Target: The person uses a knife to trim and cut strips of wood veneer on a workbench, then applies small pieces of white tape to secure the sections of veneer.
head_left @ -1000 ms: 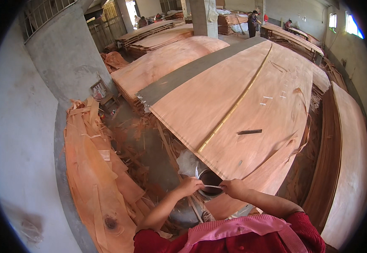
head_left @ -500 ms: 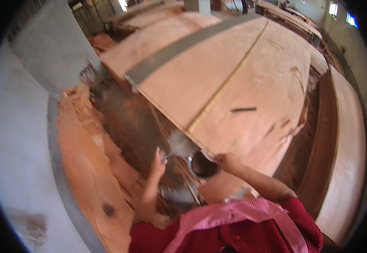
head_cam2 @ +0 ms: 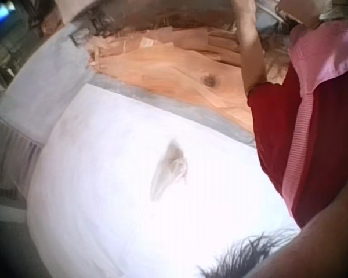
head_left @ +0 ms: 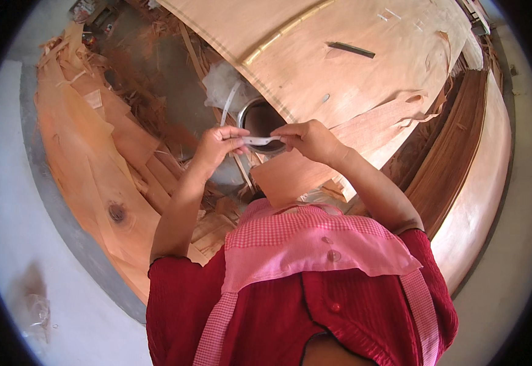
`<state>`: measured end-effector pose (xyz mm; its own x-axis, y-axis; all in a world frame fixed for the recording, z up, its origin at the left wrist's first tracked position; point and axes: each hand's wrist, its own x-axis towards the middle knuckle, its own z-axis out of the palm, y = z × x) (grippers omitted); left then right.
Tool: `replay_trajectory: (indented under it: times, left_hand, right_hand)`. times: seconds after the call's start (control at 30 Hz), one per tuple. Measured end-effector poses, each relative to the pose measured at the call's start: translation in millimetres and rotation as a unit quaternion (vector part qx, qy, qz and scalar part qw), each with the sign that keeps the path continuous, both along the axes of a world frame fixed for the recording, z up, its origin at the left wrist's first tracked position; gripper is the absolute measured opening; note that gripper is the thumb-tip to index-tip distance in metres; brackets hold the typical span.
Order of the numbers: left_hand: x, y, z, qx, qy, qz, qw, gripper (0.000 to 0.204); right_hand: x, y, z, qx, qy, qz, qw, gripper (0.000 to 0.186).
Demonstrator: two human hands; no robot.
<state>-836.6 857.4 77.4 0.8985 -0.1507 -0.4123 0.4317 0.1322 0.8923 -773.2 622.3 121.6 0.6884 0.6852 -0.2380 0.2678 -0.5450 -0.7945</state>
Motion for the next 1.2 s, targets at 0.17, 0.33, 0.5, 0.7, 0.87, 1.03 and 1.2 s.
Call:
replay_trajectory:
  times: [0.17, 0.33, 0.5, 0.7, 0.87, 1.03, 1.2]
  left_hand:
    - [12.4, -15.8, -36.7, 0.101, -0.053, 0.025, 0.993, 0.006]
    - [27.4, -16.2, -91.1, 0.304, -0.013, 0.075, 0.950, 0.008]
    - [30.9, -52.5, -132.0, 0.354, -0.048, 0.002, 0.934, 0.015]
    - [44.9, -47.6, -125.4, 0.541, -0.047, -0.009, 0.840, 0.017]
    - [50.7, -50.4, -130.6, 0.574, -0.031, -0.083, 0.814, 0.017]
    - [19.5, 26.8, -111.0, 0.673, 0.000, -0.081, 0.735, 0.018]
    - [-68.8, 208.1, -22.4, 0.477, 0.019, 0.304, 0.824, 0.013]
  right_hand:
    - [2.2, -5.0, 9.5, -0.144, -0.059, 0.041, 0.987, 0.045]
    - [31.5, -31.1, 41.7, -0.304, -0.274, -0.024, 0.912, 0.034]
    - [-9.7, -2.0, -33.9, -0.304, -0.377, 0.113, 0.868, 0.041]
    - [-43.2, 36.1, -149.3, -0.171, -0.438, 0.108, 0.876, 0.082]
    - [-27.4, 31.3, -158.6, -0.233, -0.336, 0.153, 0.900, 0.090]
    - [-22.0, 25.2, -167.7, -0.256, -0.312, 0.182, 0.897, 0.087]
    - [-15.6, 34.1, -147.0, -0.266, -0.227, 0.197, 0.916, 0.084]
